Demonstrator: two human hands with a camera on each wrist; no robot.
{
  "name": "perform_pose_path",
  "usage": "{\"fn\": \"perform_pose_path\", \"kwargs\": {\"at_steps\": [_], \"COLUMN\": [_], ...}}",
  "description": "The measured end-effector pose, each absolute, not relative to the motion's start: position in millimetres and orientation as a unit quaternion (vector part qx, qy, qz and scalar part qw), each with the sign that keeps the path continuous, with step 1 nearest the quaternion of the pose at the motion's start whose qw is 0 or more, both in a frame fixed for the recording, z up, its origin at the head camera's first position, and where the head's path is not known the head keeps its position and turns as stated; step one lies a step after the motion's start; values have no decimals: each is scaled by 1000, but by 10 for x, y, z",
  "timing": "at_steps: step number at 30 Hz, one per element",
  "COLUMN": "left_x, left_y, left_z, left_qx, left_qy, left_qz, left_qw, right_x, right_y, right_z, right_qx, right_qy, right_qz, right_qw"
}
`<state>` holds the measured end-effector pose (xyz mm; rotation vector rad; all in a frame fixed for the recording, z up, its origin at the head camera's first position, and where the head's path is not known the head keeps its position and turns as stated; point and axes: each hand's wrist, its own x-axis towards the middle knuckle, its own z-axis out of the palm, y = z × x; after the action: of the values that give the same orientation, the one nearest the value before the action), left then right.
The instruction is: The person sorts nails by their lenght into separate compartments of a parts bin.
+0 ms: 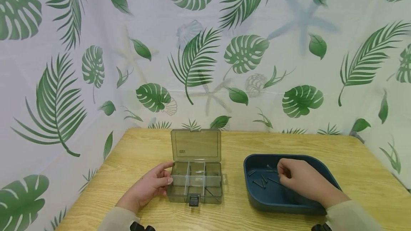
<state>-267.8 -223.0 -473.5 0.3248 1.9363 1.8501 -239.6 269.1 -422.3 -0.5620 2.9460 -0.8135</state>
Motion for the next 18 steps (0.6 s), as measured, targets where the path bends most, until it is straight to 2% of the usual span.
{"fn": "perform_pose_path", "kwargs": {"at_steps": [5, 18], "left_x": [-2673, -2674], "left_y": [-2237, -2234], "left_z": [-4749, -4746], "left_qx": [116, 123], "left_qy": [700, 701], "left_qz": [669, 667], "left_qw": [223, 221], "right_x": [-2317, -2259], "right_y": [2509, 1883], "right_z": [-4148, -4012], "right_qx": [-192, -252], "right_qy": [940, 912], "right_qz": [-283, -320], "right_qw": [-13, -42]}}
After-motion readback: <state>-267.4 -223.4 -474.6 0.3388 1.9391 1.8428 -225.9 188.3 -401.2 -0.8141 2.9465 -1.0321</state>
